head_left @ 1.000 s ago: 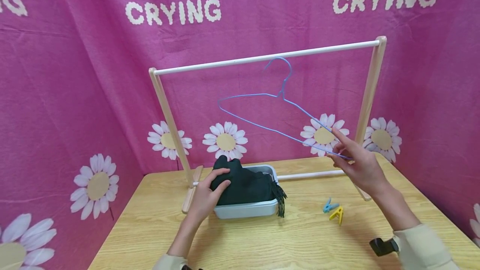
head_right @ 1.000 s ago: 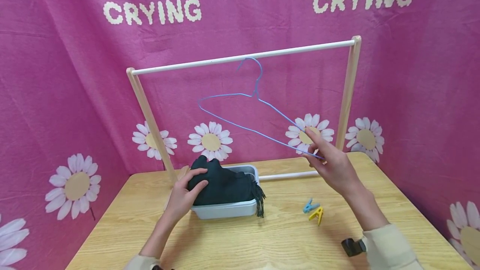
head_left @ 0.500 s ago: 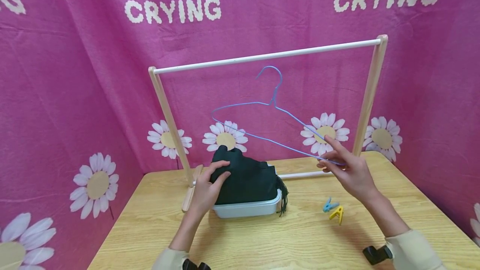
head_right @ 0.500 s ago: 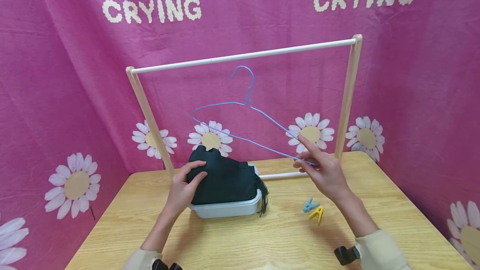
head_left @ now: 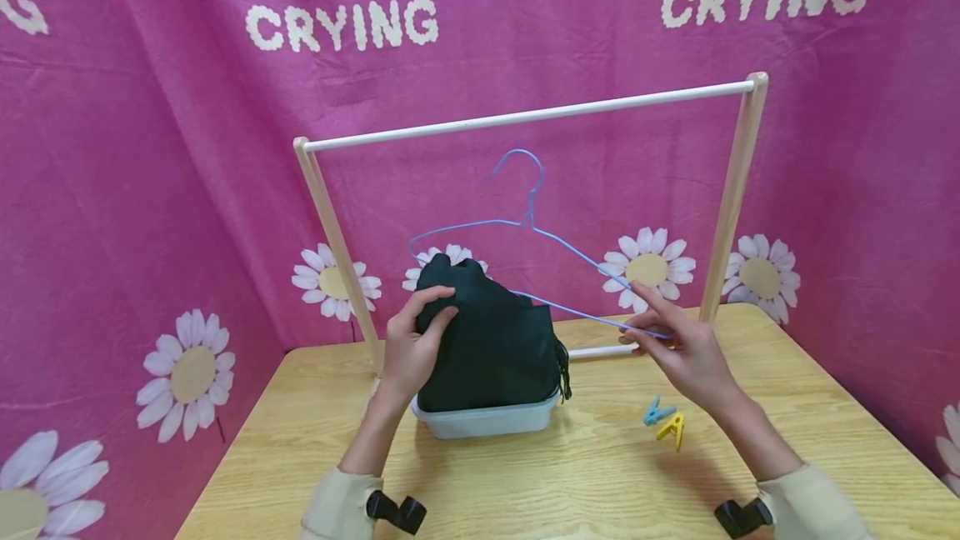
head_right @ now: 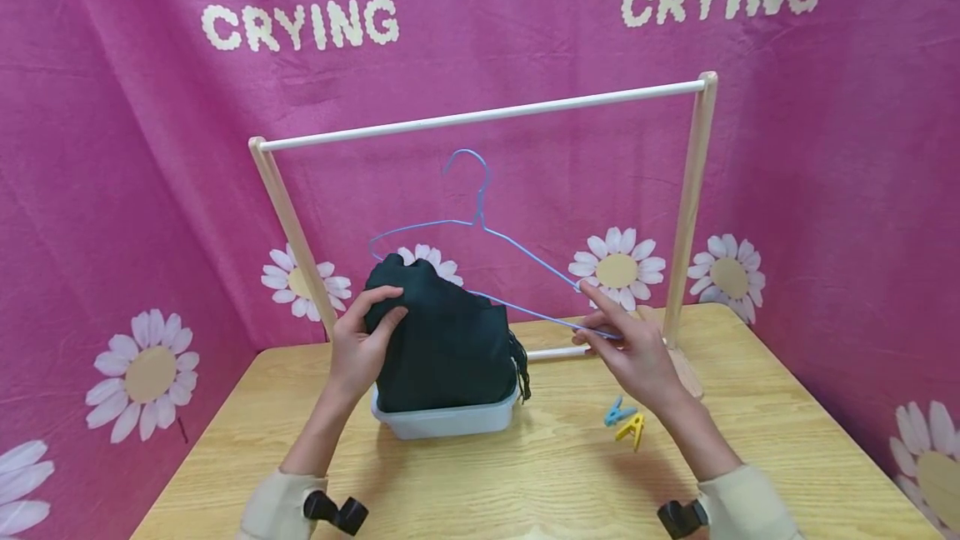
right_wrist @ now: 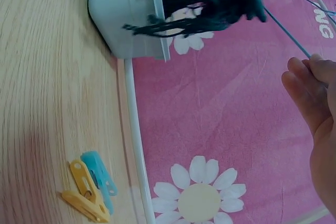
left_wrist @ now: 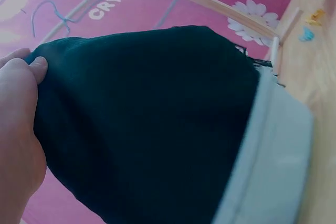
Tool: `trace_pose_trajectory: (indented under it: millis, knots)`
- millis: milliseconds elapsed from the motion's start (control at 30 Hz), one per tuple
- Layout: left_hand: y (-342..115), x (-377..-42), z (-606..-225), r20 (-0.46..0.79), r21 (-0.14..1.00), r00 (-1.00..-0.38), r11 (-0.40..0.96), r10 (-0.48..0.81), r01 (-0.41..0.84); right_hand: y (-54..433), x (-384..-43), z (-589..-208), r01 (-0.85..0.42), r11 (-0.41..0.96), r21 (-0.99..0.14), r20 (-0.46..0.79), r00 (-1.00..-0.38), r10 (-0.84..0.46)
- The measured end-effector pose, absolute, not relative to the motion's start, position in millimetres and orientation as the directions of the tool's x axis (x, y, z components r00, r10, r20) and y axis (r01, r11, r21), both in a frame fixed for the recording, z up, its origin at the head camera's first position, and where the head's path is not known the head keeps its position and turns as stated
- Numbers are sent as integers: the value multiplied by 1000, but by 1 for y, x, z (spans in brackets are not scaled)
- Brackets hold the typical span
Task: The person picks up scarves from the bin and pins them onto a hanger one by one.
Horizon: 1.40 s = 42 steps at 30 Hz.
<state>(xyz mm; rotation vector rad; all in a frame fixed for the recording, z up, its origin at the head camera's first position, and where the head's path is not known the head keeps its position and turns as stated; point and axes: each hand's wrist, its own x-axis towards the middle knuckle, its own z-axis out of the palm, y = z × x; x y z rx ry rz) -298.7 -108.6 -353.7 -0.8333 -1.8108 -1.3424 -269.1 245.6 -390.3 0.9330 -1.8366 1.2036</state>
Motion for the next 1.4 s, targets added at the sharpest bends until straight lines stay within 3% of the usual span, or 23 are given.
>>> trace_pose_trajectory:
  millis: [267,467,667,800,1000,1233,1400]
  knots:
    - [-102,-299,-323,870,478,-493,204,27,855,243,-271,-395,-864,297,-406,863,-470,-186]
    - [-95,-299,-305,885,454,-466,217,4,864,239,-268,-401,-841,261,-474,822,-529,-211]
    - [-88,-300,-294,888,454,-460,230,-31,861,231,-262,-393,-840,111,-531,820,-542,-182]
    - [-85,-303,-300,873,474,-488,241,-1,847,227,-261,-387,-848,-4,-530,839,-523,-149]
    - [-83,-305,-313,822,533,-566,269,60,802,223,-260,-383,-860,-35,-508,852,-496,-169]
    - [-82,-308,-318,681,701,-729,229,65,675,223,-255,-395,-832,129,-540,789,-553,-266]
    - [-81,-312,-322,640,757,-768,148,26,636,219,-254,-405,-793,196,-577,735,-608,-299]
